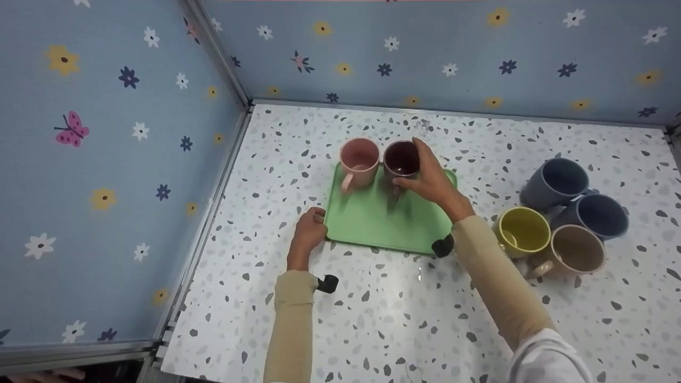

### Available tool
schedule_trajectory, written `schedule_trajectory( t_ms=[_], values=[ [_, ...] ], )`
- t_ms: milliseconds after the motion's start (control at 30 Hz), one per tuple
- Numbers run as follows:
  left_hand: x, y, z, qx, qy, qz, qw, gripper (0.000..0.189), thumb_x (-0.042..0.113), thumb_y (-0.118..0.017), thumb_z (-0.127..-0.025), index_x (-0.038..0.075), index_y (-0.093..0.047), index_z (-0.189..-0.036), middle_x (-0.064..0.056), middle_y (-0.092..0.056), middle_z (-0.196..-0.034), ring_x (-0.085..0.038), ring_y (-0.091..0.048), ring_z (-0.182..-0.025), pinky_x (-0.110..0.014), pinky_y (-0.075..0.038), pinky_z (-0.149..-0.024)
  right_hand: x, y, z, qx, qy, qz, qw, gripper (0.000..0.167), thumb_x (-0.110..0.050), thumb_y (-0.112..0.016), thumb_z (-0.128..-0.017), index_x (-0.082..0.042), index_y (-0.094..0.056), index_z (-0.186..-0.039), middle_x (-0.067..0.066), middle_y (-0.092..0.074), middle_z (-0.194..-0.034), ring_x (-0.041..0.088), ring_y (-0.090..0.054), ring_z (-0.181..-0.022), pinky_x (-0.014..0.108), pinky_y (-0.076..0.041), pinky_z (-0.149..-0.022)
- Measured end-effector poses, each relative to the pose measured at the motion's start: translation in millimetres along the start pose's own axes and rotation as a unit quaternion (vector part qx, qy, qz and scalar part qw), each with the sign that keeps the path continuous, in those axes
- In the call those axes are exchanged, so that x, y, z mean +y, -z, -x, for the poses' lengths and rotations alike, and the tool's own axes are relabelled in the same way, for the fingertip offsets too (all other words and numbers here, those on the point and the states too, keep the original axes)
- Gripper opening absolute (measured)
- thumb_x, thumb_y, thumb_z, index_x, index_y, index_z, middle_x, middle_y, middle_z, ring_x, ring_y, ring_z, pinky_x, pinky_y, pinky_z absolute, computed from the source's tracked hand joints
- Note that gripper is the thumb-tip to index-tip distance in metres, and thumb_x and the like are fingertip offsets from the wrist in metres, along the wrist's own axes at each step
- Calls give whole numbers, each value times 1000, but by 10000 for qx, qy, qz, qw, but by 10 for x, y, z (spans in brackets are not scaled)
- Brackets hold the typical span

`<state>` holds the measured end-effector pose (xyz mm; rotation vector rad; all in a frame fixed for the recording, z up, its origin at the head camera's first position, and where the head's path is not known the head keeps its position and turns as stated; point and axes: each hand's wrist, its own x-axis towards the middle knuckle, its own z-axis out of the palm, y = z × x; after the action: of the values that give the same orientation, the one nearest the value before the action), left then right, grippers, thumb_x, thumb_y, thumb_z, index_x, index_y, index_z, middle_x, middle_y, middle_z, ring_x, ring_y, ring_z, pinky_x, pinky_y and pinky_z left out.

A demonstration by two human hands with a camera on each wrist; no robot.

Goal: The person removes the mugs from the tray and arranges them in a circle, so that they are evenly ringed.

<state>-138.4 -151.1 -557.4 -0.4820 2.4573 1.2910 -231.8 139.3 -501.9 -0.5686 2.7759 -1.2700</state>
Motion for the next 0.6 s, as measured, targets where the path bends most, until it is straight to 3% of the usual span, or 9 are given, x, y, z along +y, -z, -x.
schedule_trajectory(
  t_ms=[300, 600],
  values=[
    [0, -14, -1, 5, -3, 20, 10000, 54, -3, -39, -76, 6, -54, -127, -15, -57, -116, -26, -52, -106, -39, -43, -92, 20, -9, -38, 39, -183, 26, 9998, 104, -38, -80, -75, -5, -18, -152, 16, -28, -154, 30, -29, -141, 44, -24, -116],
    [18, -2, 20, -41, 49, 91, 9999, 53, -3, -39, -77, 6, -53, -128, -15, -57, -118, -27, -53, -108, -39, -44, -91, -4, -80, 81, 803, -378, 263, 9957, 99, -43, -81, -71, -11, -29, -149, 12, -42, -146, 27, -43, -132, 44, -35, -108]
  ],
)
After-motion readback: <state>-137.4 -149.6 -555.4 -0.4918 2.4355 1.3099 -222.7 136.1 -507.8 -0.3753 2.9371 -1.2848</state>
